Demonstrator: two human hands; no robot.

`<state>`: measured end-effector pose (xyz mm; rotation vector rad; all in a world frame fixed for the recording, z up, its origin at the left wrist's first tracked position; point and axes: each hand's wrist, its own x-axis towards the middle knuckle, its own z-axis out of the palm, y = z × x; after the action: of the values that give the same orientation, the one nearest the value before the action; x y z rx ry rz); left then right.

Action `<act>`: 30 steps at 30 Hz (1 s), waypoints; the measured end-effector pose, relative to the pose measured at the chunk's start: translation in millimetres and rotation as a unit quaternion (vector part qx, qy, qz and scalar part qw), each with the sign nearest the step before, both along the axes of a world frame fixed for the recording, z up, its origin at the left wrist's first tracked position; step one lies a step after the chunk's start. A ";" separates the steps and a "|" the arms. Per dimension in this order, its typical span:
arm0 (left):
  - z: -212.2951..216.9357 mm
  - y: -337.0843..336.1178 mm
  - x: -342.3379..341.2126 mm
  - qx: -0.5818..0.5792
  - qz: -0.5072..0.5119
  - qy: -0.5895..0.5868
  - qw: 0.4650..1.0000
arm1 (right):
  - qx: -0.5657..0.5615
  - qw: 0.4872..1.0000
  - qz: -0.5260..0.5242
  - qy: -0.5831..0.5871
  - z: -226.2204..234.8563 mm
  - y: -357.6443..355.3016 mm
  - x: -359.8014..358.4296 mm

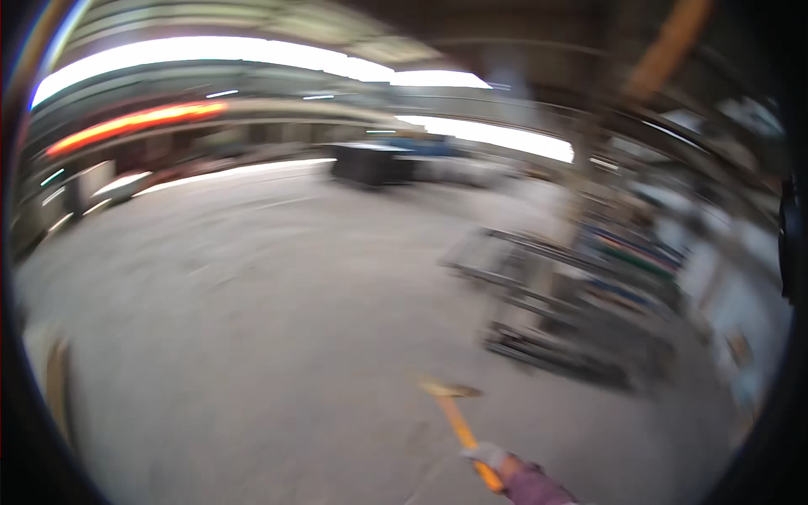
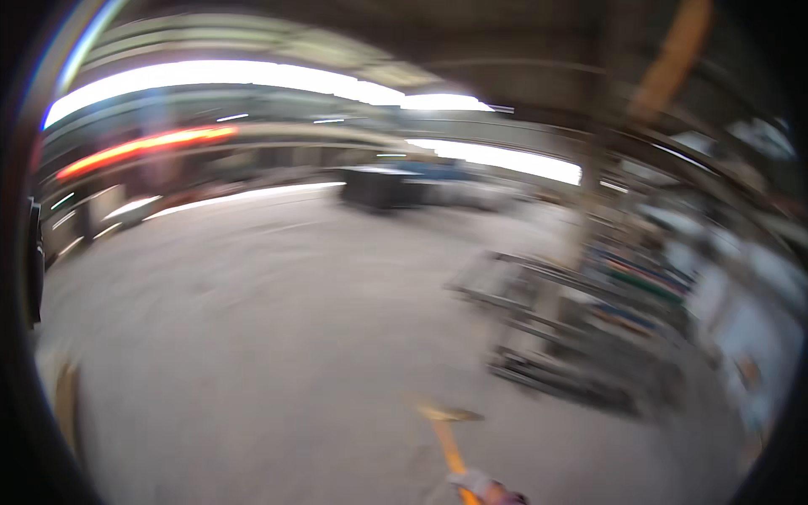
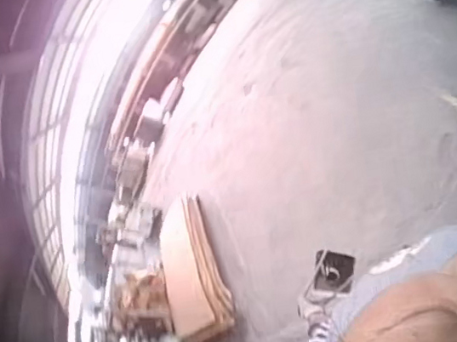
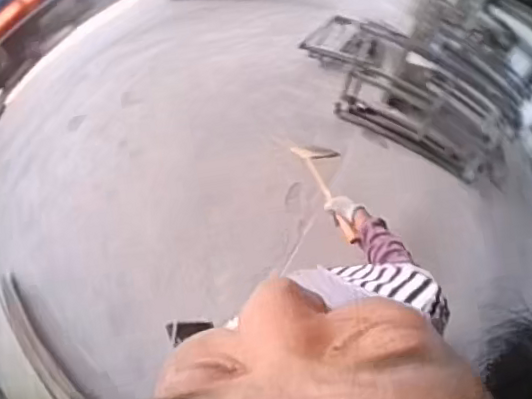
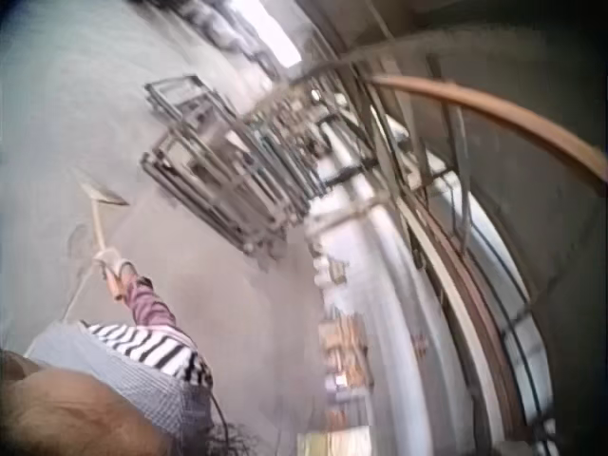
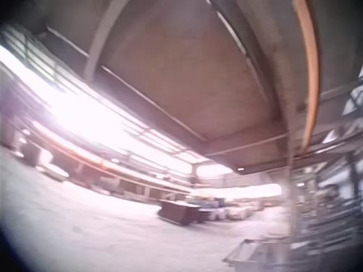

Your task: Sweep the industrial floor using a broom and dustpan.

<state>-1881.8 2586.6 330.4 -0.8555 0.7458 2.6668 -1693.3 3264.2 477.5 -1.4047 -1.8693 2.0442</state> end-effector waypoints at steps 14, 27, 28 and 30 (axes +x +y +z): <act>-65.2 -45.2 196.1 -0.286 0.297 -0.247 0.877 | -0.082 0.947 0.298 -0.085 -127.9 -51.1 -123.0; -10.6 -29.1 253.2 -0.292 0.326 -0.298 0.848 | -0.033 0.865 0.499 -0.039 -121.7 -150.9 -230.2; -8.9 -29.4 249.2 -0.290 0.323 -0.302 0.849 | -0.027 0.859 0.510 -0.038 -121.8 -159.5 -238.4; -2.6 -18.0 271.7 -0.292 0.323 -0.313 0.844 | -0.014 0.843 0.537 -0.038 -116.8 -162.7 -231.7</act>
<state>-1610.1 2568.7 327.9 -2.3507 1.2643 2.3257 -1925.0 3101.5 360.8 -0.3498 -3.1041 2.3247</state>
